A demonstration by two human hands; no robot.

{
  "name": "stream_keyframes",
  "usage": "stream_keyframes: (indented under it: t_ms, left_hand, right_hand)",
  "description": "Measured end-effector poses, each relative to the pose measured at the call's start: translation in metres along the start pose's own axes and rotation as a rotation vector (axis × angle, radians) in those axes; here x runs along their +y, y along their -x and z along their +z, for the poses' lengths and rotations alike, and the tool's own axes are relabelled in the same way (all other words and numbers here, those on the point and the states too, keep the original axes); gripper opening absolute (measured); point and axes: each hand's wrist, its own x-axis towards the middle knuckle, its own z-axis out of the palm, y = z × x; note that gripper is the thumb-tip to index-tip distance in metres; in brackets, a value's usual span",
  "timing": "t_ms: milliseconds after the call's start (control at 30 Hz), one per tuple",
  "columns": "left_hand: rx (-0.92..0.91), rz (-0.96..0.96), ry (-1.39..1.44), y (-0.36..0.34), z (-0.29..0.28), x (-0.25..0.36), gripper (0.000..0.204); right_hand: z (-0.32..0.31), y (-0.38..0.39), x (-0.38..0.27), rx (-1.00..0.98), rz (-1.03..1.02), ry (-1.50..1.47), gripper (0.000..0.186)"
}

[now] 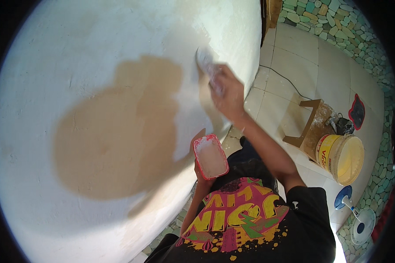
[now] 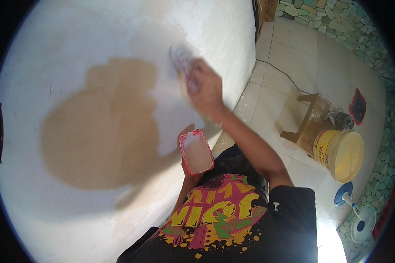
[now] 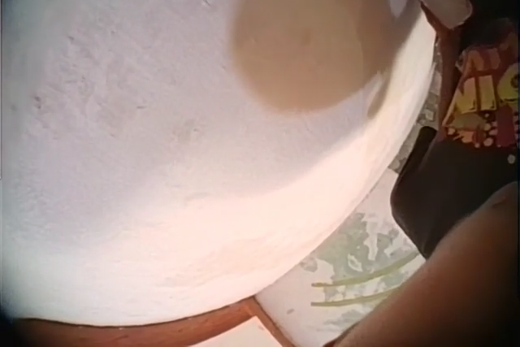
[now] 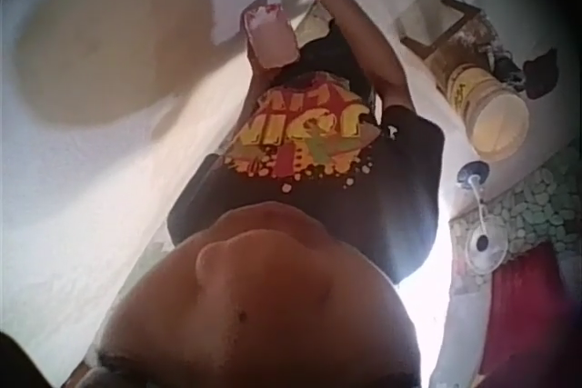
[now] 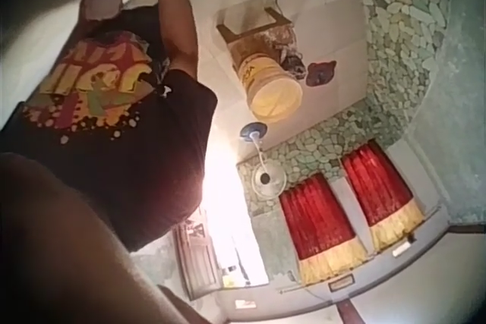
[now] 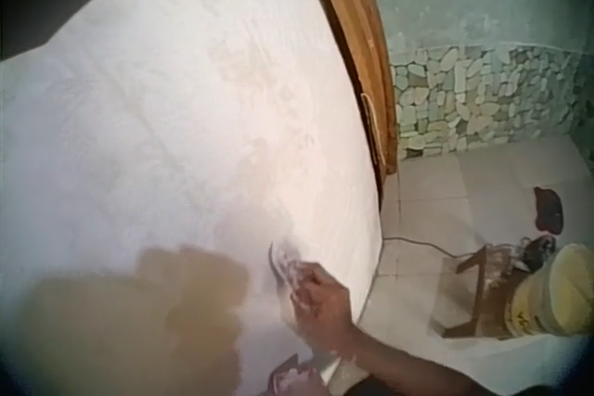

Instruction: Applying and smoothing white plaster or wall putty onto a wall using a putty knife.

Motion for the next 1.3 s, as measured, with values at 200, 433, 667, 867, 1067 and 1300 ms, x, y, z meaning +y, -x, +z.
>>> stream_keyframes:
  t_ms: [200, 433, 667, 867, 1067, 1300]
  left_hand:
    - [-0.014, -0.010, -0.065, -0.011, 0.018, -0.001, 0.060]
    - [-0.132, -0.032, -0.066, -0.021, 0.046, -0.006, 0.061]
    - [-0.005, -0.017, -0.053, -0.029, 0.055, -0.009, 0.060]
    - [-0.043, -0.045, -0.105, -0.035, 0.064, -0.020, 0.058]
    - [0.035, -0.050, -0.085, -0.021, 0.044, -0.016, 0.060]
    - [-0.062, -0.009, -0.066, -0.010, 0.032, -0.013, 0.064]
  right_hand:
    - [-0.008, 0.046, -0.008, -0.209, -0.021, -0.164, 0.040]
    - [0.009, -0.004, 0.040, 0.068, -0.008, 0.033, 0.044]
    - [0.003, 0.010, 0.013, -0.085, -0.116, 0.196, 0.051]
    - [0.006, -0.002, 0.028, 0.050, -0.141, 0.092, 0.057]
    - [-0.006, 0.002, 0.035, -0.048, -0.083, 0.112, 0.058]
    - [0.011, -0.010, 0.101, 0.029, -0.448, 0.239, 0.040]
